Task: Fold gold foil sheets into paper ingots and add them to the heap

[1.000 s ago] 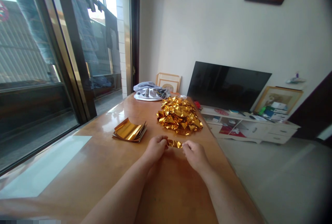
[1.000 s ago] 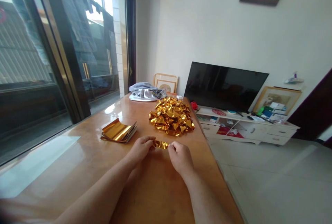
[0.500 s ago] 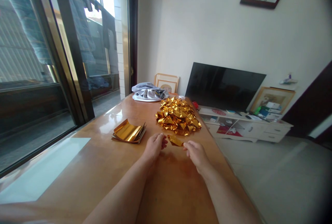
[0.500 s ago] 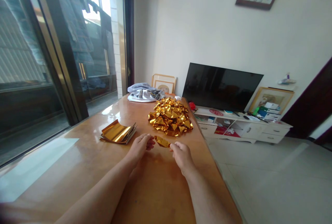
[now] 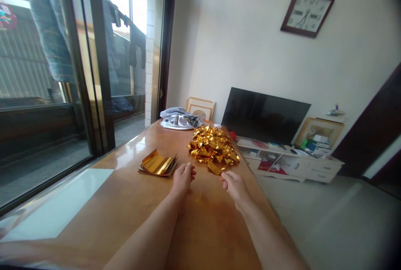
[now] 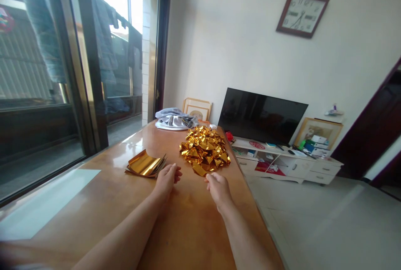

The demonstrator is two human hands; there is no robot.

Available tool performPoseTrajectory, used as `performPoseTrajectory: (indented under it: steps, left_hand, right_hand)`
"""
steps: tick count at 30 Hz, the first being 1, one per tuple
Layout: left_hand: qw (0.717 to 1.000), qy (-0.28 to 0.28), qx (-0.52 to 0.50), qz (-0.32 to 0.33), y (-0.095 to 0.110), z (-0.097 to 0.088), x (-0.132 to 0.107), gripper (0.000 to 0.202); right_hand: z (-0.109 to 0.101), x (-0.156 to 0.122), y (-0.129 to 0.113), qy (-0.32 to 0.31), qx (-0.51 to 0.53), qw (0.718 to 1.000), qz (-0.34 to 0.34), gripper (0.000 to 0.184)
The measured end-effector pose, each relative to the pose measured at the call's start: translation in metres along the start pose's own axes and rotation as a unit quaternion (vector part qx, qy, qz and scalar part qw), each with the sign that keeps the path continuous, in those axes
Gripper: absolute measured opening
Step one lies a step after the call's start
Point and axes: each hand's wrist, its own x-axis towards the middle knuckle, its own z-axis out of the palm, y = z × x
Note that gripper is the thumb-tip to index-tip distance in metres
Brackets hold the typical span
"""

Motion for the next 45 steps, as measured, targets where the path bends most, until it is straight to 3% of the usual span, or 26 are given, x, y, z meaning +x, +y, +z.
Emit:
performPoseTrajectory:
  steps: [6, 14, 21, 27, 32, 36, 40, 45]
  left_hand:
    - [0.996, 0.080, -0.036, 0.014, 0.014, -0.007, 0.001, 0.041]
    - [0.990, 0.129, -0.047, 0.013, 0.037, -0.016, 0.008, 0.044]
    - [0.989, 0.129, 0.003, 0.070, 0.056, -0.058, 0.031, 0.035]
    - [0.961, 0.193, 0.095, 0.176, 0.056, -0.095, 0.045, 0.039]
    - [0.931, 0.192, 0.210, 0.228, 0.054, -0.114, 0.048, 0.039]
    - [0.926, 0.182, 0.231, 0.237, 0.053, -0.123, 0.054, 0.039]
    - [0.926, 0.180, 0.243, 0.228, 0.052, -0.126, 0.055, 0.041]
    - [0.927, 0.183, 0.247, 0.214, 0.052, -0.127, 0.056, 0.042]
  right_hand:
    - [-0.006, 0.011, -0.006, -0.039, -0.080, 0.996, -0.013, 0.036]
    - [-0.023, 0.032, 0.021, -0.010, -0.190, 0.980, -0.059, 0.032]
    - [-0.035, 0.059, 0.044, 0.016, -0.298, 0.951, -0.087, 0.030]
    - [-0.041, 0.088, 0.044, 0.057, -0.397, 0.910, -0.107, 0.029]
    - [-0.037, 0.107, 0.040, 0.084, -0.463, 0.875, -0.115, 0.030]
    - [-0.026, 0.116, 0.041, 0.073, -0.494, 0.858, -0.121, 0.030]
    - [-0.016, 0.119, 0.045, 0.044, -0.502, 0.856, -0.114, 0.027]
    - [-0.013, 0.114, 0.050, 0.039, -0.478, 0.873, -0.090, 0.030]
